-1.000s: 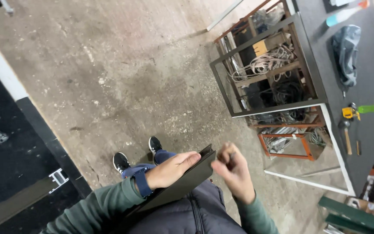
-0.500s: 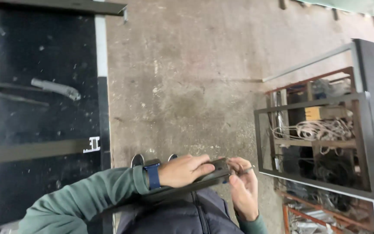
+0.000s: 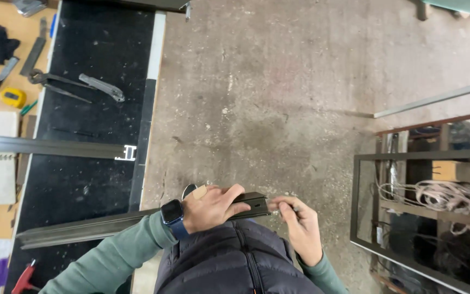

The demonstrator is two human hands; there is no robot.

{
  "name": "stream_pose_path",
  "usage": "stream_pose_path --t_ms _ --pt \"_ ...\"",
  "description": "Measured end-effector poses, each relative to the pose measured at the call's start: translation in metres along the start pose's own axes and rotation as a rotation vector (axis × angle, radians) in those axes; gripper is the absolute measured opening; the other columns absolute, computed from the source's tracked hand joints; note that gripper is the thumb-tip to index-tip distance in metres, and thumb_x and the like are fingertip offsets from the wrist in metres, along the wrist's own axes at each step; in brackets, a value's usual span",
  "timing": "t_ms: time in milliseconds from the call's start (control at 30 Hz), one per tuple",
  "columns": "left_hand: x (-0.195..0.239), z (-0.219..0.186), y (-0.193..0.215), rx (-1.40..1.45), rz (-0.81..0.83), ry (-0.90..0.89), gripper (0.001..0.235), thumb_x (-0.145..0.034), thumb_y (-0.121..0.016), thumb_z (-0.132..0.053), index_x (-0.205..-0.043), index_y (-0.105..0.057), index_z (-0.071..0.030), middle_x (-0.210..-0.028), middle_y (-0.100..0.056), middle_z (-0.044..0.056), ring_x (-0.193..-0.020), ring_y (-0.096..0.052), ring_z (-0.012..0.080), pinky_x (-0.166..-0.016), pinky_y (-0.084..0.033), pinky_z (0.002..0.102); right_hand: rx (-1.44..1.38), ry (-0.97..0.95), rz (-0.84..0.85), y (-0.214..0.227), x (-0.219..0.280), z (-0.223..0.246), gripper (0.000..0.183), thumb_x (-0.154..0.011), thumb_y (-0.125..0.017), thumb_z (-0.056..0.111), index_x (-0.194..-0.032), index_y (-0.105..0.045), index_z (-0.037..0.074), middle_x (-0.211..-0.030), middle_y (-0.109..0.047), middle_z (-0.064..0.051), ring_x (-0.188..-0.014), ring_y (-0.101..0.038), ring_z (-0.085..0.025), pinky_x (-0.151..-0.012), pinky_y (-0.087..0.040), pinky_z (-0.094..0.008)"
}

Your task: The person carries a dark metal profile from the saw station to a workbench, marks it with a pen, and fits small corner brackets onto the profile ends. They then align the profiles into a rectangular frame on the bench and drive screws with a red-handled screwdriver to fasten the corner joints.

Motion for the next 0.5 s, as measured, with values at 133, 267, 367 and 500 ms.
stream_pose_path --t_ms 133,267,367,500 --pt "0.006 0.01 -0.036 0.067 0.065 -0.012 0.034 -0.098 -0.066 -0.044 -0.107 -0.059 -0.012 -0.07 -0.067 0.013 -0.069 -0.069 0.035 -0.059 -0.051 0.045 0.123 0.022 0.136 -0.016 -0.012 0.015 0.027 -0.085 -0.073 0.006 -0.112 -0.073 0.001 -0.082 -0.07 0.002 -0.064 -0.045 -0.004 -0.053 -0.037 -0.023" --pt "0.016 0.017 -0.027 0.056 0.055 0.141 0.04 -0.1 -0.064 -0.047 -0.115 -0.06 -0.011 -0.087 -0.072 0.013 -0.085 -0.07 0.0344 -0.072 -0.052 0.046 0.343 0.172 0.1 -0.02 -0.031 0.001 0.024 -0.081 -0.083 0.011 -0.101 -0.073 0.0 -0.07 -0.058 0.0 -0.062 -0.041 -0.006 -0.052 -0.037 -0.025" --pt "0.052 0.027 -0.007 -0.023 -0.04 0.097 0.064 -0.088 -0.07 -0.053 -0.127 -0.056 -0.004 -0.108 -0.068 0.017 -0.103 -0.065 0.0355 -0.09 -0.049 0.047 0.274 0.26 0.15 -0.006 -0.06 -0.045 0.019 -0.087 -0.075 0.012 -0.102 -0.074 -0.001 -0.078 -0.07 0.005 -0.072 -0.058 -0.002 -0.066 -0.05 -0.02" --pt "0.144 0.117 -0.032 -0.344 -0.03 0.206 0.086 -0.071 -0.076 -0.055 -0.138 -0.052 -0.006 -0.121 -0.06 0.014 -0.109 -0.056 0.0318 -0.091 -0.042 0.047 0.3 0.063 0.116 0.029 -0.116 -0.152 0.023 -0.09 -0.079 0.013 -0.106 -0.078 -0.003 -0.078 -0.064 -0.002 -0.071 -0.052 -0.007 -0.065 -0.044 -0.023"
Point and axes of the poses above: each hand's wrist, its own x-axis away from the middle knuckle, its own y-axis out of the back of the hand, z = x × y, the point moved 10 cm from there along -x, towards the middle knuckle
